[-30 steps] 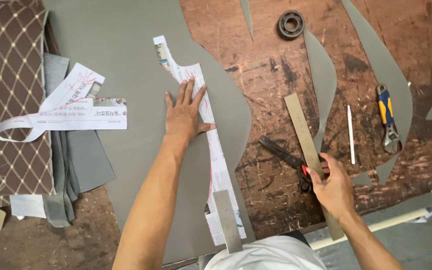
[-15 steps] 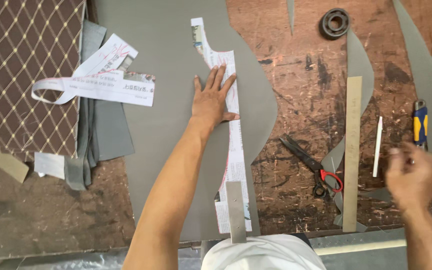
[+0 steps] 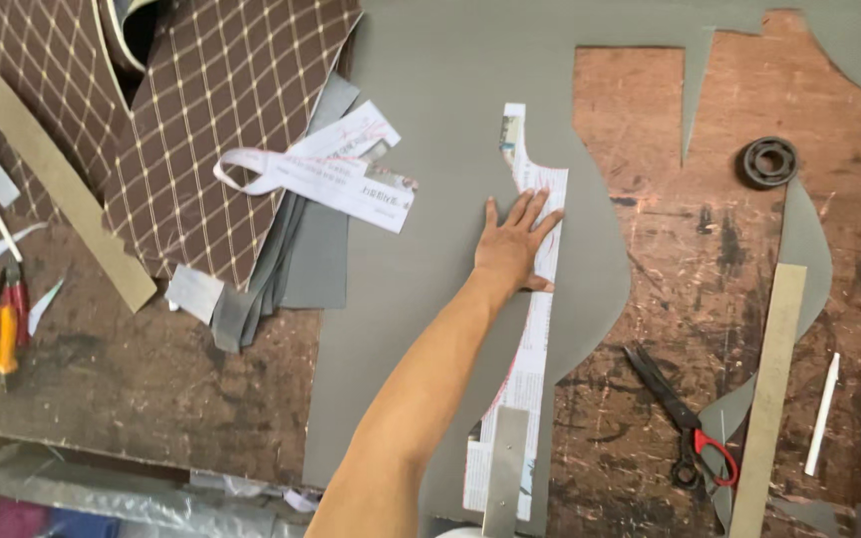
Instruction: The person uses a utility knife and a metal ruler to cut a long strip from a gray fabric sheet on a worktable. They repeatedly reposition the ruler, mark lines with a white pen, and make straight cuts along the marked lines. The cut strip is set aside, and the process is repeated to produce additional strips.
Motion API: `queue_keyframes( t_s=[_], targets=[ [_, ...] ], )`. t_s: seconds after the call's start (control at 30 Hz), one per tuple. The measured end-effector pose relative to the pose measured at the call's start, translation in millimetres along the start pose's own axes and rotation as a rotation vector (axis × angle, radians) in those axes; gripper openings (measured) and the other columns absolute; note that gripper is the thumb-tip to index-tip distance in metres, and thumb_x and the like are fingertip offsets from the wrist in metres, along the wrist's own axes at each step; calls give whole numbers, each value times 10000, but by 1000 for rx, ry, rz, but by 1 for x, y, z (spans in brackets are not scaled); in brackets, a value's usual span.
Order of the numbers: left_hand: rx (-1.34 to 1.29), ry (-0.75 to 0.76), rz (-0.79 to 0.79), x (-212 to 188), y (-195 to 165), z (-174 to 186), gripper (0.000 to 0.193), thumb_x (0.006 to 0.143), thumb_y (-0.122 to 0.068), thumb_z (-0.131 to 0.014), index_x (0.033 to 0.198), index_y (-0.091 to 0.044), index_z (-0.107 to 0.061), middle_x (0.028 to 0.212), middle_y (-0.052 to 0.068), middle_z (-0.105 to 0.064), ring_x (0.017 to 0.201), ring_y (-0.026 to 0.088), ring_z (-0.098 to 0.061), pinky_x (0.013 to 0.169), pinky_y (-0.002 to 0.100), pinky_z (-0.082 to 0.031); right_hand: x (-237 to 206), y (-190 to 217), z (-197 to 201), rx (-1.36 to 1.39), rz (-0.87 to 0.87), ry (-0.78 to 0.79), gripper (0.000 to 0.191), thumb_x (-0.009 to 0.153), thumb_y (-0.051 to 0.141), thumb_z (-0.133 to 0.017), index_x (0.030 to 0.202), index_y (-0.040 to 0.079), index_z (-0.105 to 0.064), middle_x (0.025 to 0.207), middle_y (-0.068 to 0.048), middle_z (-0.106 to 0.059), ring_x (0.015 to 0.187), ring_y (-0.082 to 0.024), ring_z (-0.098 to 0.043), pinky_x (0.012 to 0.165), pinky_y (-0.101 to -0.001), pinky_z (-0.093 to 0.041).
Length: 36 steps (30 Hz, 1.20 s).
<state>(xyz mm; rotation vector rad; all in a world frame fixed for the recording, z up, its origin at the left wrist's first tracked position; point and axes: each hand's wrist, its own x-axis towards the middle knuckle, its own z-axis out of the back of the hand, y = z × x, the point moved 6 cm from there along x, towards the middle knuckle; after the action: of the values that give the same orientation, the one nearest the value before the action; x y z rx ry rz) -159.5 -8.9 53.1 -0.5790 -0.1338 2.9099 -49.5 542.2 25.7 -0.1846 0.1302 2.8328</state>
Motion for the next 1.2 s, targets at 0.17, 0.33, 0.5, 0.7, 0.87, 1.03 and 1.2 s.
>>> queue_keyframes(
  t_s=[0.17, 0.33, 0.5, 0.7, 0.87, 1.03, 1.2],
  targets=[
    [25, 10, 7, 3, 2, -4, 1291, 616, -763, -800, 1627, -313, -136, 1719, 14, -33, 1581, 221, -65, 1217, 683, -152, -14, 26, 27, 182, -194, 114, 316, 917, 104, -761, 1205, -4, -691, 1108, -153, -724, 947, -256, -695, 826, -371, -550],
    [32, 8, -16, 1, 1, 1, 1295, 616, -775, -796, 1624, -295, -141, 1717, 31, -41, 1577, 232, -65, 1206, 687, -157, -55, 91, 23, 590, -485, 283, 336, 876, 78, -778, 1192, -8, -700, 1085, -148, -748, 899, -244, -727, 779, -364, -563],
    [27, 11, -12, 2, 0, 9, 1299, 605, -748, -823, 1624, -280, -169, 1714, 44, -71, 1575, 242, -71, 1196, 689, -160, -98, 255, -20, 813, -81, 508, 249, 812, 148, -798, 949, -34, -698, 852, -151, -706, 746, -195, -625, 659, -352, -501],
    [-16, -60, -7, 9, 0, -1, 960, 813, -612, -727, 1588, -289, -262, 1708, 26, -111, 1570, 227, -112, 1191, 691, -175, -127, 359, -15, 527, 47, 505, 280, 766, 213, -821, 883, 8, -670, 757, -103, -728, 687, -231, -712, 668, -384, -570],
    [-50, -156, -10, 14, -1, -13, 670, 965, -439, -587, 1560, -281, -323, 1696, 28, -156, 1557, 223, -156, 1183, 697, -185, -126, 375, -4, 506, 149, 359, 277, 762, 196, -824, 873, -4, -669, 748, -132, -711, 682, -275, -702, 662, -402, -560],
    [-63, -193, -1, 15, 0, -15, 561, 1009, -315, -548, 1541, -277, -372, 1690, 33, -194, 1556, 225, -175, 1177, 698, -185, -114, 378, -3, 670, 250, 241, 182, 792, 97, -736, 936, 7, -671, 776, -122, -722, 706, -238, -706, 660, -381, -565],
    [-104, -228, -13, 12, -2, -11, 561, 991, -270, -547, 1531, -275, -394, 1681, 37, -209, 1545, 222, -187, 1186, 684, -169, -34, 345, 22, 629, 275, 180, 167, 894, 96, -688, 1054, 50, -681, 927, -88, -723, 815, -177, -686, 720, -338, -561]
  ],
)
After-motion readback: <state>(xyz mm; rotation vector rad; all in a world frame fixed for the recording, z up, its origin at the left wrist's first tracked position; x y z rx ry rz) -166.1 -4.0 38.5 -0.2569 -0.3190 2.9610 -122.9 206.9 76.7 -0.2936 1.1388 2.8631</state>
